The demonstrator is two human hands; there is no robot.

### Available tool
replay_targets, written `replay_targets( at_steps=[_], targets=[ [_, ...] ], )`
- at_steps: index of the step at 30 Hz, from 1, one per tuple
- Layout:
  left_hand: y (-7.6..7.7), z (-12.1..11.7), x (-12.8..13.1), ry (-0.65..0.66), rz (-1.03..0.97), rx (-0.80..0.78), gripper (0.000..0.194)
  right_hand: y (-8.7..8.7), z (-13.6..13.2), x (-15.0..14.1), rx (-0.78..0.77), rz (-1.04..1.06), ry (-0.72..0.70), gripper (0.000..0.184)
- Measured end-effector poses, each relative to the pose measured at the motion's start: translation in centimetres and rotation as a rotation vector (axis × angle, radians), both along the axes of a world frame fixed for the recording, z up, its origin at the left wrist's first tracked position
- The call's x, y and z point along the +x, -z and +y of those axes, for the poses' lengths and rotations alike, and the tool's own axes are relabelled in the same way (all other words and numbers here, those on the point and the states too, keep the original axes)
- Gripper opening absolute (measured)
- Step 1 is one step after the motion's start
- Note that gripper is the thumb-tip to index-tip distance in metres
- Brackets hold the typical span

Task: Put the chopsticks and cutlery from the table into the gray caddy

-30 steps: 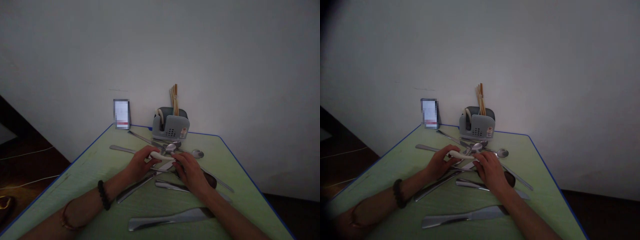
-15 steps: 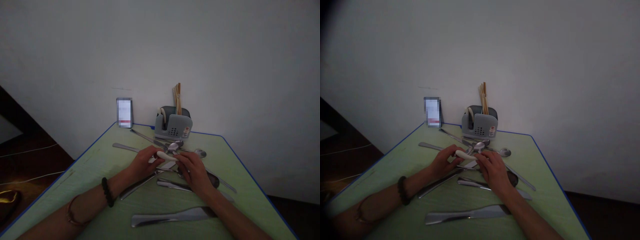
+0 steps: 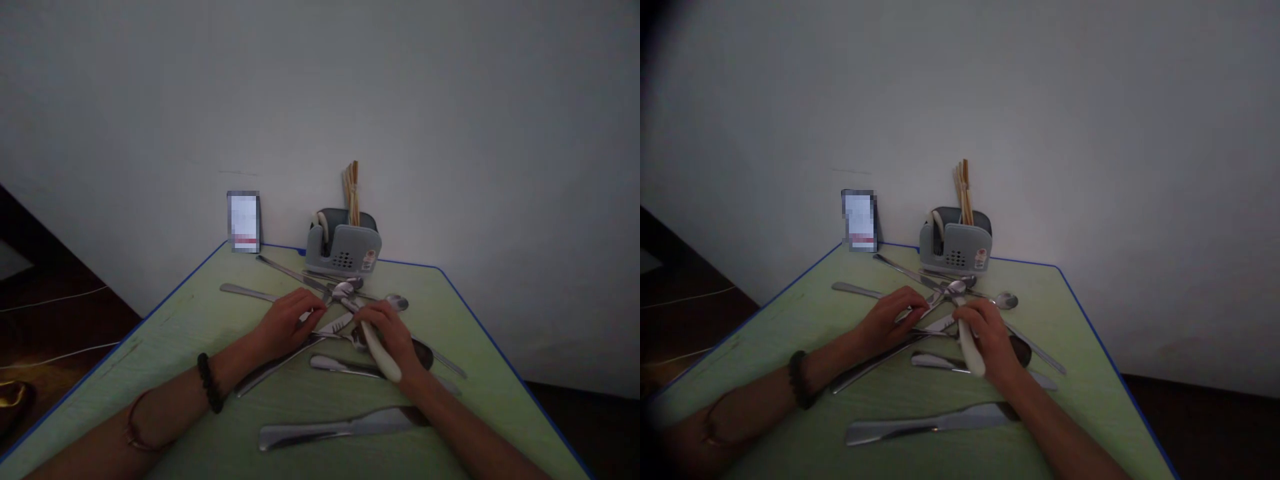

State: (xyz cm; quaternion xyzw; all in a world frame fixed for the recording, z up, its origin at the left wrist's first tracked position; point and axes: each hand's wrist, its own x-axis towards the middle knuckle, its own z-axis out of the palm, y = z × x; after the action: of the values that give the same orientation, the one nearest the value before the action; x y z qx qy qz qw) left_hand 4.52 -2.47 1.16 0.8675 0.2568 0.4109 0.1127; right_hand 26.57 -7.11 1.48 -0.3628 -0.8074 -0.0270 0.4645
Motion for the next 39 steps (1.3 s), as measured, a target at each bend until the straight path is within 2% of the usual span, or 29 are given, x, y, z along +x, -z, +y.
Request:
replay_targets(
  at_steps=[2,7,14,18,21,26,29,33,39],
  targets=[
    [0.1,0.0,0.0,0.001,0.022,0.007,0.014,0.0,-0.1,-0.2,-0.071,0.031,-0.069,0.022],
    [0.6,0.1,0.0,-0.008,0.056,0.014,0.027,0.0,-0.6,-0.5,-0.150,0.023,-0.149,0.035],
    [1.0,0.4,-0.2,-0.105,0.027,0.083,0.034,-0.6,-1.0,-0.6,-0.240,0.002,-0.188,0.032],
    [0.6,0.4,-0.2,-0.050,0.072,0.115,0.020,-0.6,-1.0,-0.6,-0.268,-0.018,-0.203,0.032],
    [0.4,0.3,-0.1,-0.038,0.120,0.106,0.016,-0.1,-0.8,-0.5,-0.314,0.015,-0.161,0.030],
    [0.5,0.1,-0.1,-0.153,0.169,0.012,0.023,0.7,-0.4,-0.3,-0.331,0.261,0.027,0.033],
    [0.8,0.2,-0.3,-0.205,0.153,-0.037,0.027,0.8,-0.2,-0.3,-0.356,0.360,0.080,0.031],
    [0.9,0.4,-0.4,-0.174,0.069,-0.051,0.031,0.3,-0.2,-0.4,-0.407,0.297,0.081,0.020],
    [0.2,0.3,-0.4,-0.120,-0.013,-0.178,0.037,0.1,-0.4,-0.6,-0.342,0.241,0.075,0.015]
  ],
)
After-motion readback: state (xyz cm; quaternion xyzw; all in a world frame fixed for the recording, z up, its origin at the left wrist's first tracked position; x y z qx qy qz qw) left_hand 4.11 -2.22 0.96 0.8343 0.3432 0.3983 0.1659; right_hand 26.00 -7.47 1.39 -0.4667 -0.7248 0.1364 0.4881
